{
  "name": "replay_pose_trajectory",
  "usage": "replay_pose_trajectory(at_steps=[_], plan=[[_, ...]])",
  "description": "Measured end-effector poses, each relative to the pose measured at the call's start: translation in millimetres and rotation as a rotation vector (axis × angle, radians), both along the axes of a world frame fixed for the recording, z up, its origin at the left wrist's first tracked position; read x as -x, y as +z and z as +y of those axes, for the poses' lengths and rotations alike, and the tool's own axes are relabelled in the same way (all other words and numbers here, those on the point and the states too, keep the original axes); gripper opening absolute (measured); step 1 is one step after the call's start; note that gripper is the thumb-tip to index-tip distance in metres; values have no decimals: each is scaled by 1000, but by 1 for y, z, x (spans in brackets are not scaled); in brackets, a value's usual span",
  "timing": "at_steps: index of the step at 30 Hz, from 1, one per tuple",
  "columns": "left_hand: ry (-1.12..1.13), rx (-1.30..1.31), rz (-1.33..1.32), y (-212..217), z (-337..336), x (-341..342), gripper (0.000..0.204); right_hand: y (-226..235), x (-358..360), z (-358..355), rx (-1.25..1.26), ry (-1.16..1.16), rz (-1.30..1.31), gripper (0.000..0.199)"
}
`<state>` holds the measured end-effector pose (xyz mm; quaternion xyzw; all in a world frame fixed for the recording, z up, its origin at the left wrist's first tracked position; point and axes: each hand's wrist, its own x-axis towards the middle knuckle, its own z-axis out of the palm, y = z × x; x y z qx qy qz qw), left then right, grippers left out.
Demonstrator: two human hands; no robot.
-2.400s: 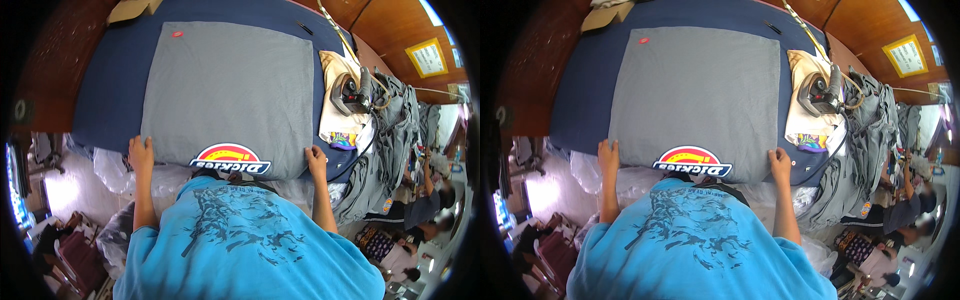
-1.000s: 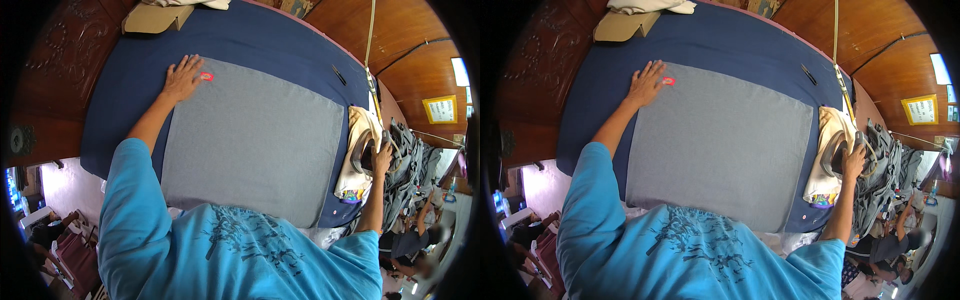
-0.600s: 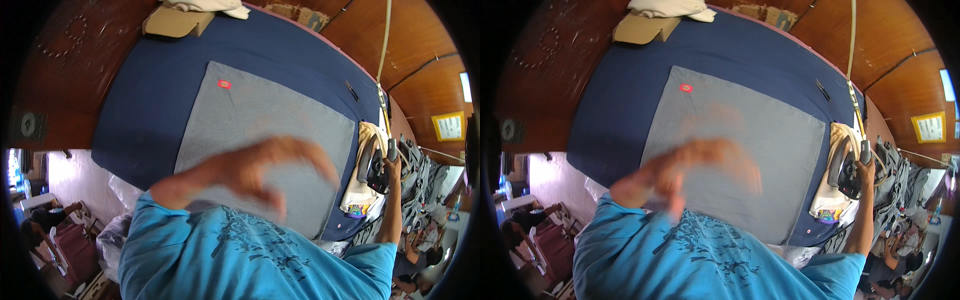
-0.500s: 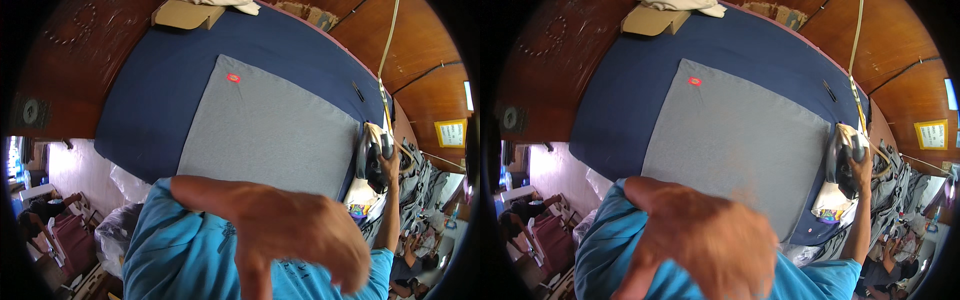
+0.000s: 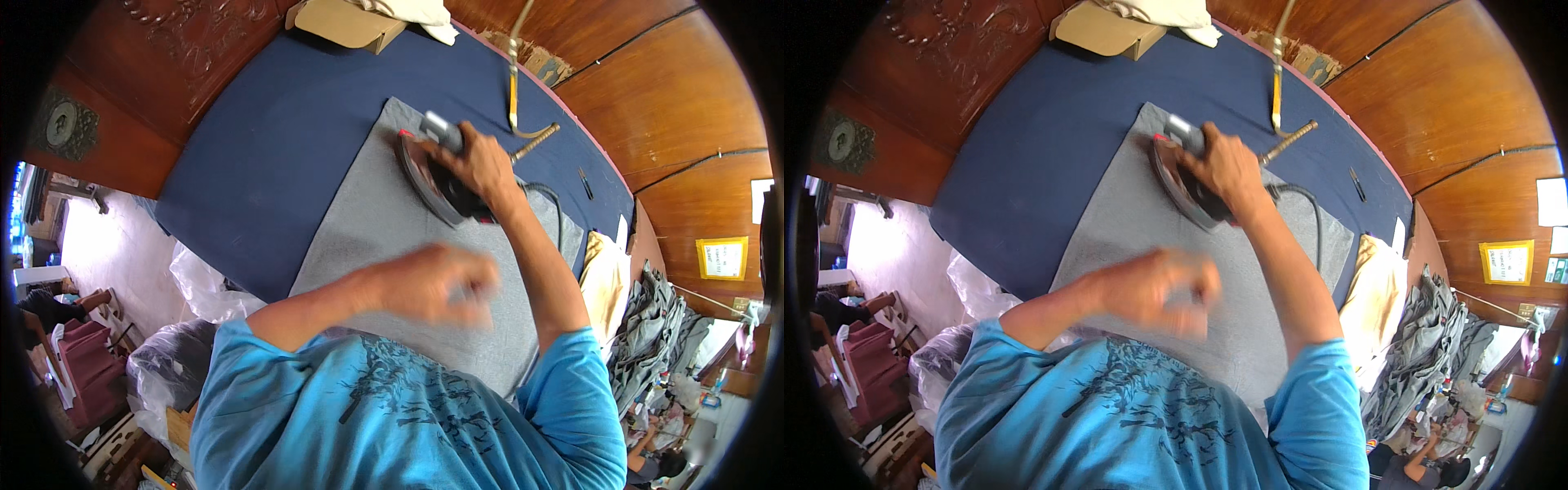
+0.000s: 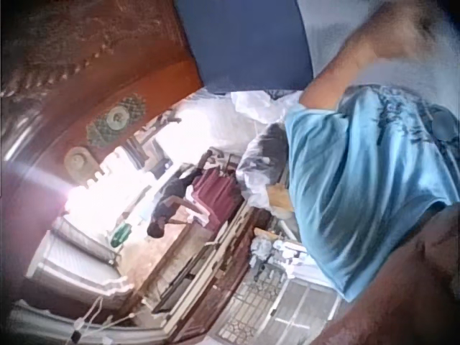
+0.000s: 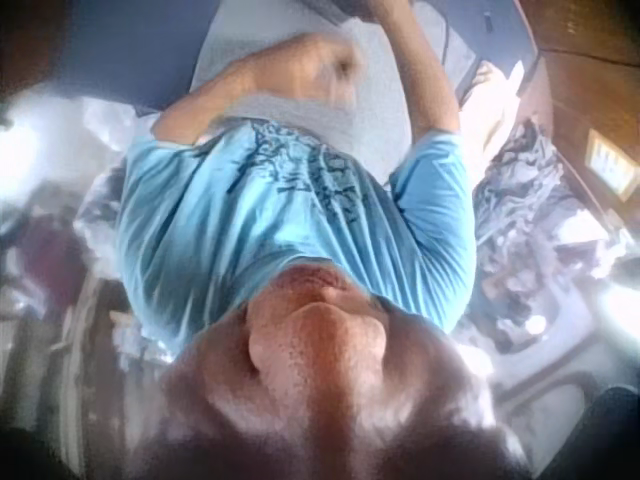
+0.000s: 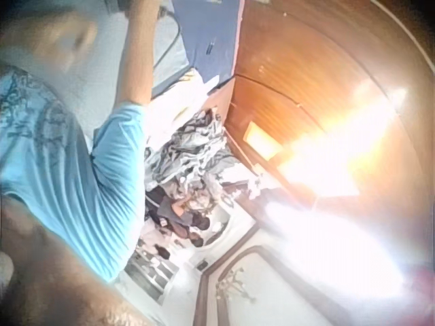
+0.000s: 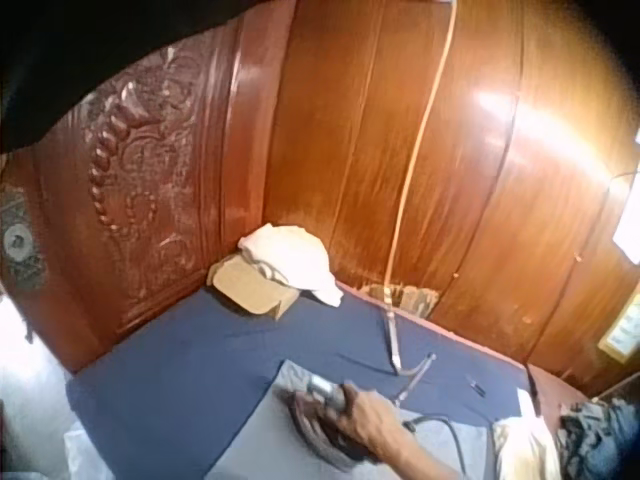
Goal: The person irons a grey tank top using an iron on a padded table, smoothing the fabric by hand and pressing both the plain side and the side with a logo before lifting the garment to inspect it.
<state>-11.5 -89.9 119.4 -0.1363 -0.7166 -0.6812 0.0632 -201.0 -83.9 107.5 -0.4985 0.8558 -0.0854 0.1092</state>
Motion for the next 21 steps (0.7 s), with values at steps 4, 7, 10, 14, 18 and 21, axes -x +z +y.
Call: replay_pose_trajectory(at_steps=[4, 7, 10, 14, 18, 21], plan=[[1088, 762, -341, -95, -44, -12, 35, -7, 13, -44, 98, -15, 21, 56], [1363, 997, -709, -139, -67, -29, 26, -11, 21, -69, 72, -6, -10, 53], [1243, 1010, -834, -146, -73, -36, 18, -11, 27, -88, 58, -109, -35, 53], [1348, 1030, -752, -156, -76, -49, 14, -16, 28, -88, 47, 60, 37, 54], [1327, 946, -704, -149, -79, -38, 20, -16, 39, -98, 54, -19, -24, 58], [1282, 869, -562, -144, -89, -13, 26, -13, 41, -98, 18, 2, 40, 57]])
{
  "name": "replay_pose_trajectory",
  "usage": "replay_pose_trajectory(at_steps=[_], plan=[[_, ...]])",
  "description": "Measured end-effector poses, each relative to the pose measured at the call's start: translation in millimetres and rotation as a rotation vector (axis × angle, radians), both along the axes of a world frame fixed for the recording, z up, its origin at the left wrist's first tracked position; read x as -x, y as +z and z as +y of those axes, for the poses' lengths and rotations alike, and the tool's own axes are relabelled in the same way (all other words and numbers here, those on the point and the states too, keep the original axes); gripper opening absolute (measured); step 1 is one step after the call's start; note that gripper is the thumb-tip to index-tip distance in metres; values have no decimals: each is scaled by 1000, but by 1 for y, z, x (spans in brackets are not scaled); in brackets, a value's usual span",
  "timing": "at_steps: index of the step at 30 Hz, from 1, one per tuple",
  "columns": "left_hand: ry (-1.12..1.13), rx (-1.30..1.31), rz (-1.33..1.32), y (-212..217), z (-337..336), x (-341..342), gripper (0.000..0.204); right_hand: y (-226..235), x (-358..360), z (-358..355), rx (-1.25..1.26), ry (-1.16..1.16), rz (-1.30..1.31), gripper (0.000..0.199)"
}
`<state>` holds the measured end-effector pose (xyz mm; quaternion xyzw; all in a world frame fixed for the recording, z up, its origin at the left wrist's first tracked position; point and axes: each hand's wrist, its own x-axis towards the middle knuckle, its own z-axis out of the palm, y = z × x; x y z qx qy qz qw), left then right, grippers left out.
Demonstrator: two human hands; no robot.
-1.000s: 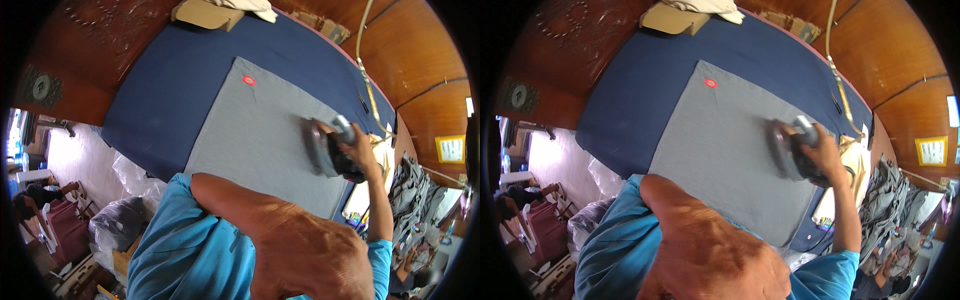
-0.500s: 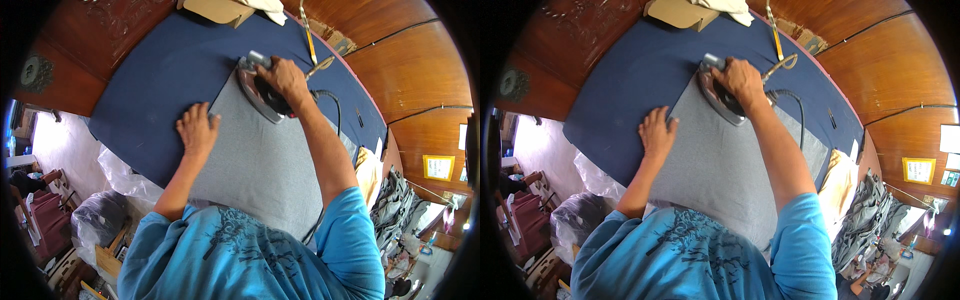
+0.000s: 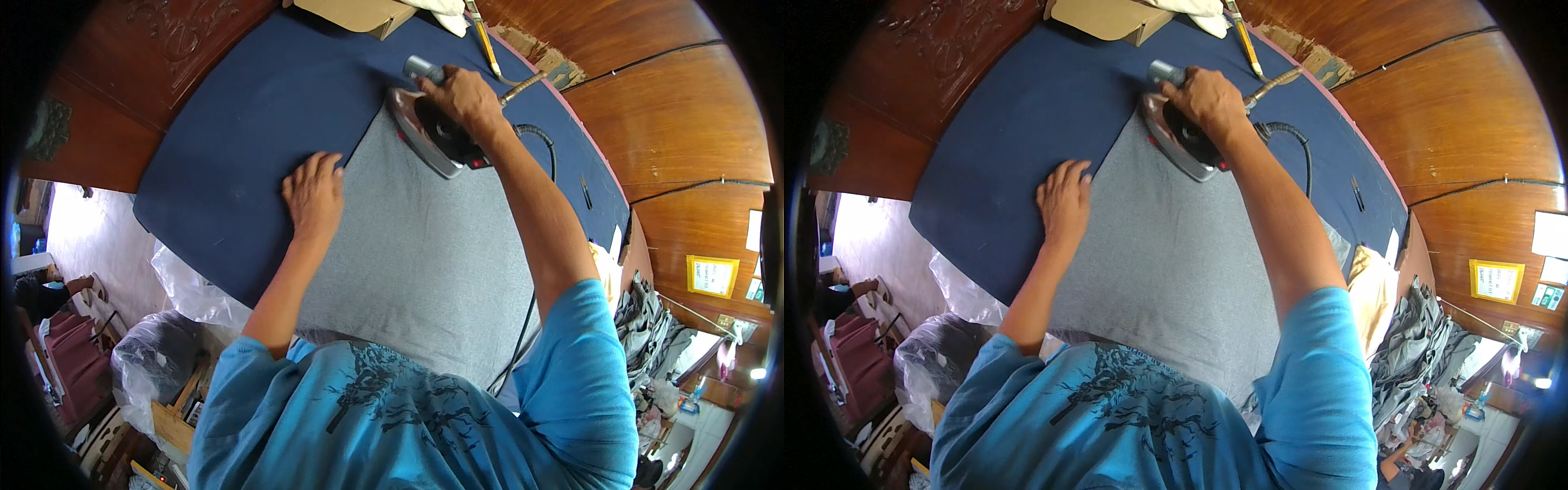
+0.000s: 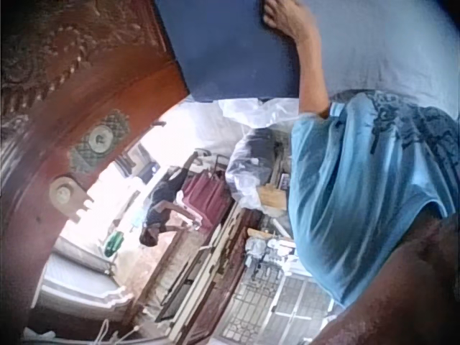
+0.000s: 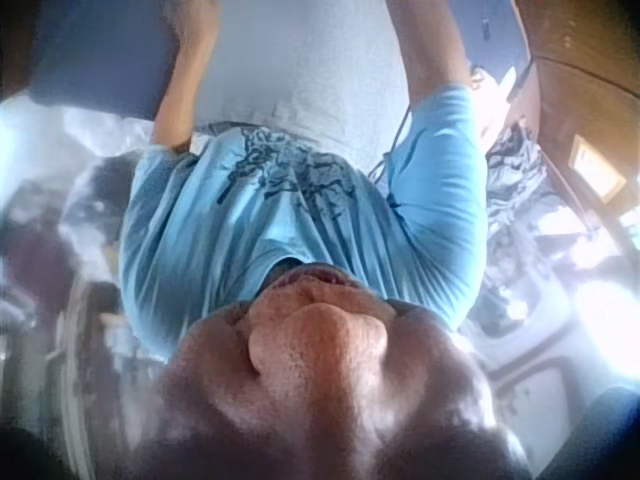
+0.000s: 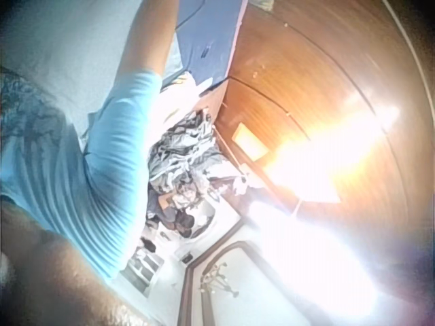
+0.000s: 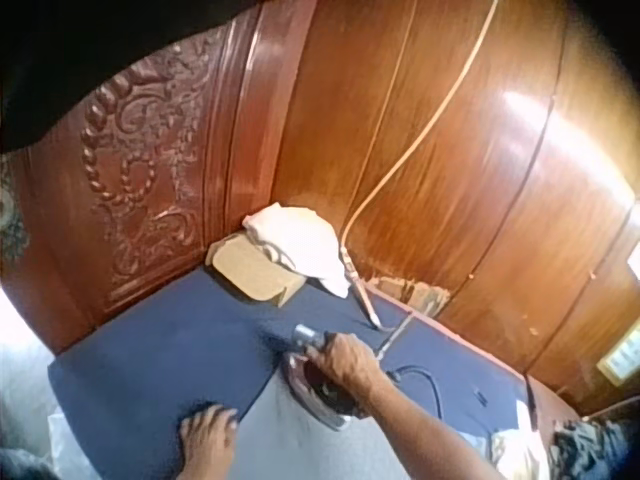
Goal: The person irons a grey tank top using an iron on a padded table, smoothing the fabric by hand and pressing both the plain side and the side with a logo before lifting the garment to inspect it.
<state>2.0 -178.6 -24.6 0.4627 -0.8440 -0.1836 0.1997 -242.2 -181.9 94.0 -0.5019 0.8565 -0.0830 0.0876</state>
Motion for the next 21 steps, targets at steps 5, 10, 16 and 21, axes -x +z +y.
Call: replay_pose_trajectory(at_steps=[5, 10, 16, 21], plan=[[-432, -9, 260, 9, -50, 82, 37, -4, 19, 28, 45, 8, 9, 55], [-567, 165, -463, -9, -89, 113, 47, 1, -2, 77, -72, -45, -120, 52], [-602, 185, -462, -12, -105, 120, 45, -1, -9, 85, -98, 27, -49, 54], [-651, 105, -395, -14, -118, 115, 45, 6, -16, 61, -111, -58, -105, 52]])
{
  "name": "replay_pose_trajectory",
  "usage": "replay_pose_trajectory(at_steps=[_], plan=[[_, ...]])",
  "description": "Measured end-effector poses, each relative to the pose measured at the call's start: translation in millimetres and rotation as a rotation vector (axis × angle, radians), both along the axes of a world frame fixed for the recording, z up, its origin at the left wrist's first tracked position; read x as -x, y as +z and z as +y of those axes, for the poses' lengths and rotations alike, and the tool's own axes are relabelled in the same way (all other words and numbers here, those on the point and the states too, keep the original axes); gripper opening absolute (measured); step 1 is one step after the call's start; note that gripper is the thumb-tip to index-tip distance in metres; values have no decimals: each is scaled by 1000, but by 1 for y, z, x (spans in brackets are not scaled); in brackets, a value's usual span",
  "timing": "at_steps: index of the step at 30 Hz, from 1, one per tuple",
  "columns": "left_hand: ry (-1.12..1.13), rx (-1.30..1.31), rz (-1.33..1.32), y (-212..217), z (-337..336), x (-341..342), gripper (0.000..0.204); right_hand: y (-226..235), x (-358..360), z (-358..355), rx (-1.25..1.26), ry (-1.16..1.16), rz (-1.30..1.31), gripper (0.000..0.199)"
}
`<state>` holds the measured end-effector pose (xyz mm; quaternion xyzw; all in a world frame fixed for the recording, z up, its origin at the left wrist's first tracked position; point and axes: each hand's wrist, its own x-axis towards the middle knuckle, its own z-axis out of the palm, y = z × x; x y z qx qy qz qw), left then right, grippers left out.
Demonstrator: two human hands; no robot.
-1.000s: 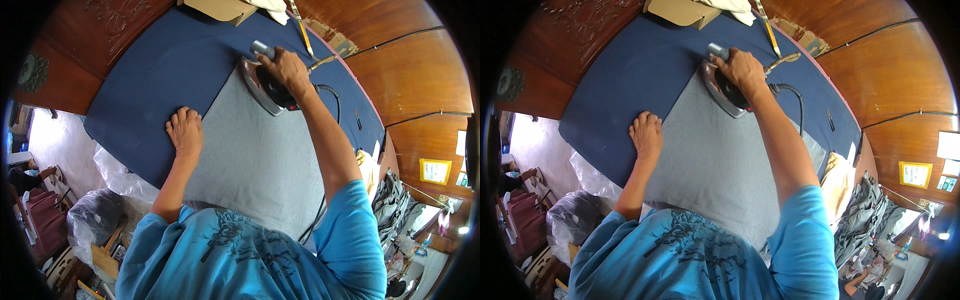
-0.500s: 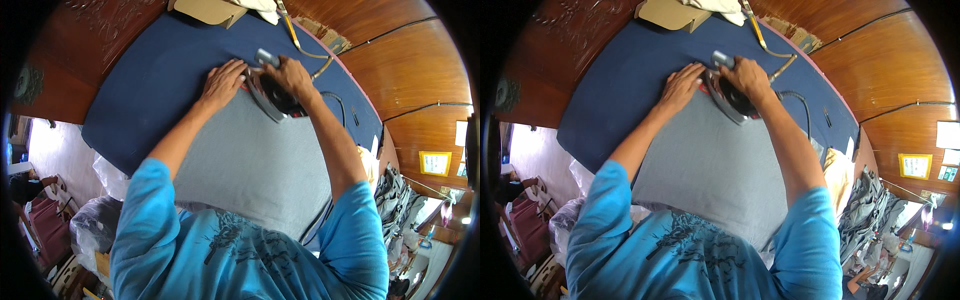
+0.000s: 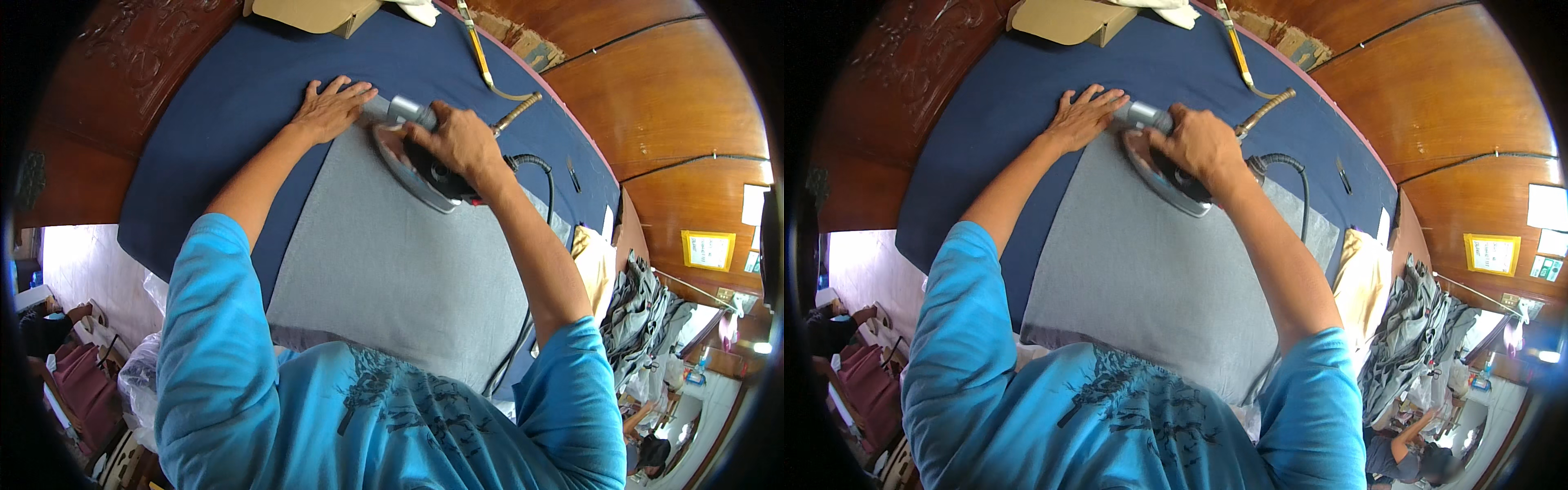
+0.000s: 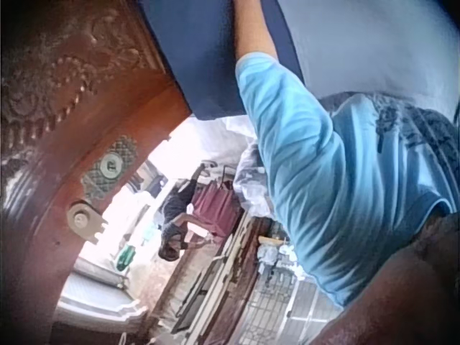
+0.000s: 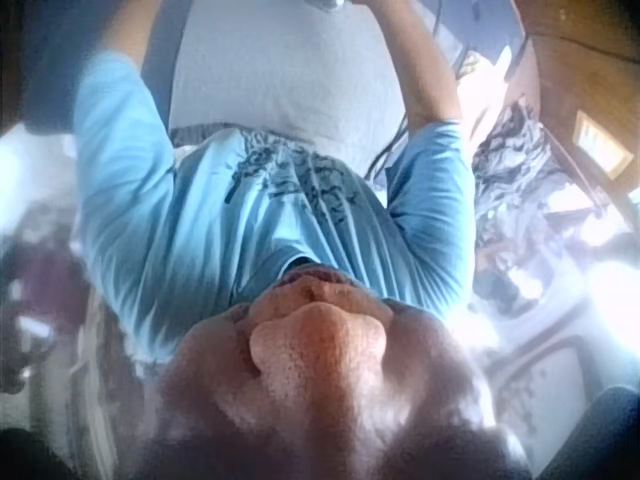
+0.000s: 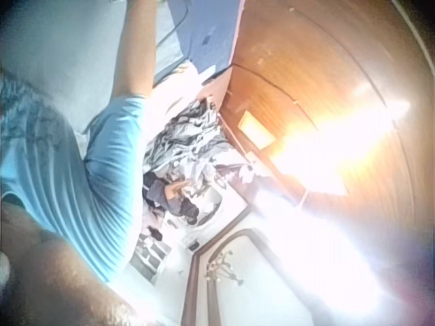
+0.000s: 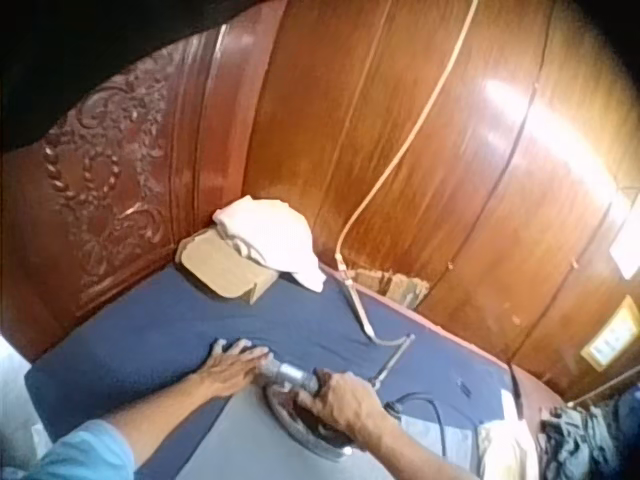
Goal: The person irons a grey tank top using an iron on a padded table, smoothing the fabric by hand and pressing both the plain side and the side with a logo before lifting the garment to inspect it.
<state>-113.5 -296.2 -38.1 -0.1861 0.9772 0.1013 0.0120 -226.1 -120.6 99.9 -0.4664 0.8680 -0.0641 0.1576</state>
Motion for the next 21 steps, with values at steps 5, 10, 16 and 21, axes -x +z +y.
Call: replay_pose_trajectory(at_steps=[5, 10, 16, 21], plan=[[17, -48, 77, -6, -9, 3, 45, -2, -1, -7, 67, 33, 42, 48], [126, -208, 254, -1, -18, 4, 49, 13, -20, 4, -130, 235, -21, 47], [288, -197, 187, 16, 1, 20, 30, 6, -42, 70, -141, 259, -4, 53], [400, -545, 275, 5, -12, 43, 24, 7, 24, 42, 25, -122, 6, 54]])
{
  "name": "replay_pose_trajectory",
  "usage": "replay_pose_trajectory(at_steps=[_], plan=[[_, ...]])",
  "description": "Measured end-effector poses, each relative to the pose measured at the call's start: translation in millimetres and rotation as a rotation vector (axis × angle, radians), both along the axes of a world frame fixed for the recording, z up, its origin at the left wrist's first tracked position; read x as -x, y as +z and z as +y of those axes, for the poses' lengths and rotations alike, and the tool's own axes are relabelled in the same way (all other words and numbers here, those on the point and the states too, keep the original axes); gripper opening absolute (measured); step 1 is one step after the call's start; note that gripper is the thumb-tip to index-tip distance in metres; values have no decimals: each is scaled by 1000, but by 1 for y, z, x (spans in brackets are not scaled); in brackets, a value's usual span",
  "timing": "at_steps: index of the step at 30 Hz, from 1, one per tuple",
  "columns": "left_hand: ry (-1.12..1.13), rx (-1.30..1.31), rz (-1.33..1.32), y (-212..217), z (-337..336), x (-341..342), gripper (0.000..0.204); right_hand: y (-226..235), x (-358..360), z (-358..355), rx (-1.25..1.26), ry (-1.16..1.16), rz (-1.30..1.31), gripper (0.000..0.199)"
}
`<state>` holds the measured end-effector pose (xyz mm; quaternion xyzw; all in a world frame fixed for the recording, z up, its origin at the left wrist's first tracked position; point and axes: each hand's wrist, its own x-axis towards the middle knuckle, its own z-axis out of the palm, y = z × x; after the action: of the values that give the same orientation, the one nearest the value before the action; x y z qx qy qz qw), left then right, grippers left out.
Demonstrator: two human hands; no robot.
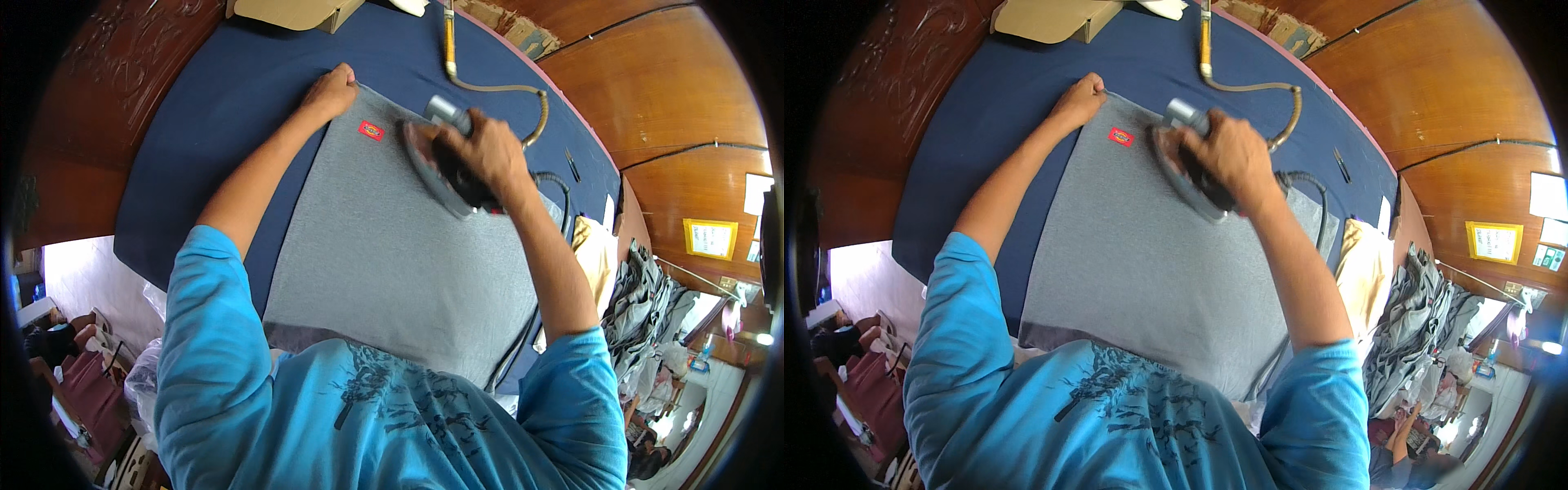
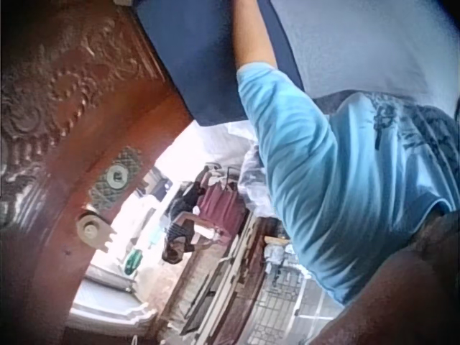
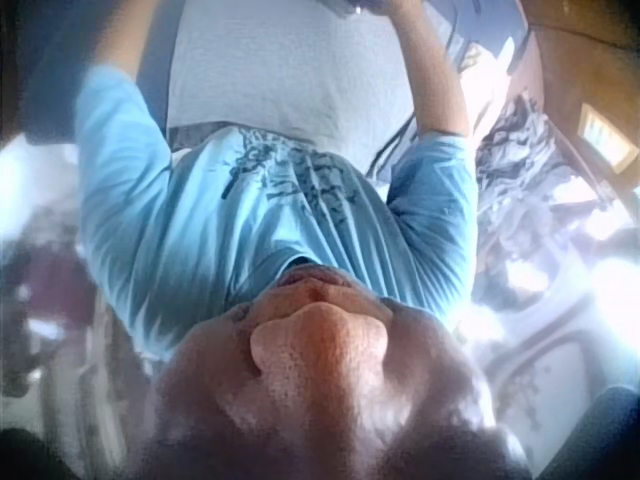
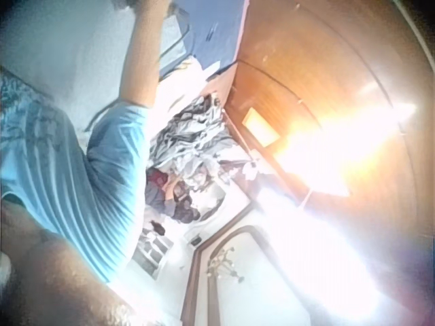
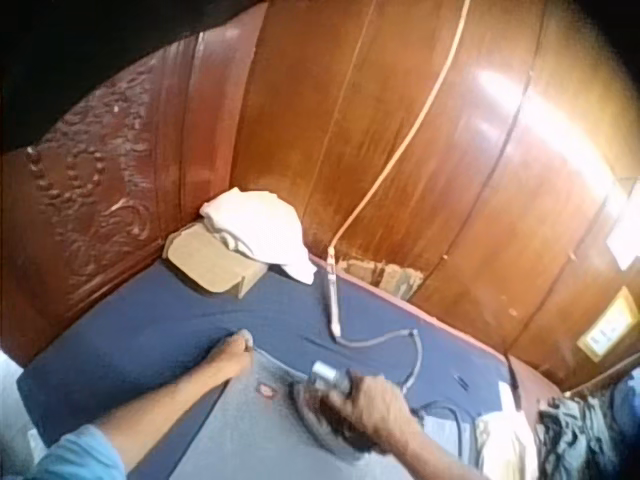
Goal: The person irons a grey tank top using an iron on a padded table, smoothing the fabric by hand and pressing both the plain side and the side with a logo before lifting the garment to inspect it.
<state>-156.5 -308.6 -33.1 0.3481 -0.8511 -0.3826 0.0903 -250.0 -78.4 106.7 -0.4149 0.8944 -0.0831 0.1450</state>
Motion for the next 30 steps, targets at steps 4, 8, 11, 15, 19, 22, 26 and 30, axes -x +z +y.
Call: replay_pose_trajectory(at_steps=[4, 8, 11, 15, 19, 22, 26, 30], plan=[[53, -316, 131, -12, -17, 3, 26, -9, 21, -13, 34, 52, 70, 56], [0, -29, 63, -9, -13, -2, 25, -11, 17, -24, 20, 36, 13, 58], [-26, 142, 24, 11, -10, 3, 23, -8, 14, -29, 39, 151, 2, 61], [-81, 154, -99, 8, -24, 0, 23, -16, -34, -45, -24, 375, 70, 57], [-46, 98, -95, 4, -49, -11, 15, -12, -35, -88, 72, 280, 78, 52], [68, 127, 82, -1, -40, -54, 19, -20, -17, -114, 146, 228, 101, 55], [145, 223, 131, 15, 45, -151, 21, -18, -16, -109, 115, 329, 33, 57], [355, 492, -29, 8, 145, -277, 24, -30, -63, -62, 77, 791, 17, 59]])
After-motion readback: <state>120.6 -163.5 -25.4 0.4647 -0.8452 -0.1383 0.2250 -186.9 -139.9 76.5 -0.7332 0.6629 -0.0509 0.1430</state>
